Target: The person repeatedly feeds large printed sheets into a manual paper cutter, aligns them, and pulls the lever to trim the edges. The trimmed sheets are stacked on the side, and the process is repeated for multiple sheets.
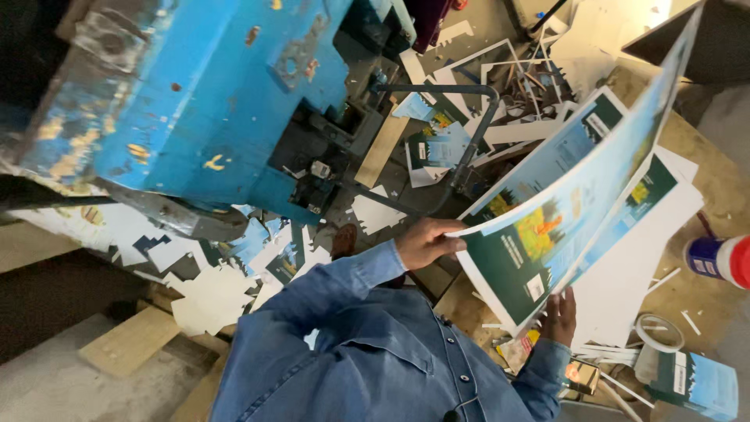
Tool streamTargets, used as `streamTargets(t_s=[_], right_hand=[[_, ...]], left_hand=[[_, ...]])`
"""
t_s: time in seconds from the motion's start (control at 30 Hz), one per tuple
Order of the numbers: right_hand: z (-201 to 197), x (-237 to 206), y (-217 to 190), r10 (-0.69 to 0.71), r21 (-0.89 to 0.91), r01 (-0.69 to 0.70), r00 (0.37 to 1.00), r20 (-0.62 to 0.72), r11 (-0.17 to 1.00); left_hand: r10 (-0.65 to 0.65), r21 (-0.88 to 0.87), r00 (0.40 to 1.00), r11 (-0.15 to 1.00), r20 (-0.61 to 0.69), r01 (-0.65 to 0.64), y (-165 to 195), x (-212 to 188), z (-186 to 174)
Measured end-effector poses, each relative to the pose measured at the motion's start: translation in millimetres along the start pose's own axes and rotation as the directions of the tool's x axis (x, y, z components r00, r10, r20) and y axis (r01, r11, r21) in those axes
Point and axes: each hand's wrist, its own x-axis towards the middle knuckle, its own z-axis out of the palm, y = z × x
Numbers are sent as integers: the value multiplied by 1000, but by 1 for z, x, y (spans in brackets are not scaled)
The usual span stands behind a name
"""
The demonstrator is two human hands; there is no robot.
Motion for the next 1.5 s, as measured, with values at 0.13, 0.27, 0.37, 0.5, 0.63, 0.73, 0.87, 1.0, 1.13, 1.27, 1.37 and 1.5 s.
streamTargets(t_s=[0.13, 0.27, 0.37, 0.5, 0.63, 0.73, 0.87, 1.0, 1.13, 1.27, 1.37, 1.5], right_hand=[[72, -7, -31, -470, 467, 274, 797, 379, 841], [154, 10, -105, -566, 335, 462, 736, 371, 821], [220, 30, -155, -633, 275, 577, 632, 447, 769], [326, 61, -177, -693, -24, 819, 499, 521, 573], [387, 46, -163, -480, -332, 721, 667, 570, 608], [418, 22, -164, -295, -235, 558, 696, 655, 796], [407, -2, -197, -339, -43, 604, 504, 794, 796], [346, 3, -210, -635, -33, 887, 355, 686, 460], [271, 29, -154, -666, -269, 913, 407, 625, 305], [219, 36, -71, -322, -793, 606, 765, 558, 65], [205, 32, -35, -74, -902, 431, 899, 433, -43], [191, 40, -37, -215, -805, 588, 799, 562, 79]], left_hand=[[129, 378, 964, 925, -232, -33, 106, -82, -46], [417, 655, 818, 753, -396, -67, 165, -135, -131], [431, 582, 720, 812, -544, -47, 156, -145, -226], [395, 492, 539, 870, -744, 41, 94, -135, -331], [410, 575, 403, 564, -818, 593, 37, -136, -371], [419, 433, 255, 413, -871, 801, 26, -147, -388], [415, 332, 118, 494, -902, 803, 41, -159, -416], [652, 574, 167, 480, -739, 664, 64, -196, -440], [860, 668, -117, 464, -496, 582, 56, -300, -389], [511, 483, -660, 840, -551, 247, -1, -393, -317], [-49, 316, -807, 905, -588, -285, -56, -375, -281], [-549, -421, -200, 787, -812, -452, -107, -252, -210]])
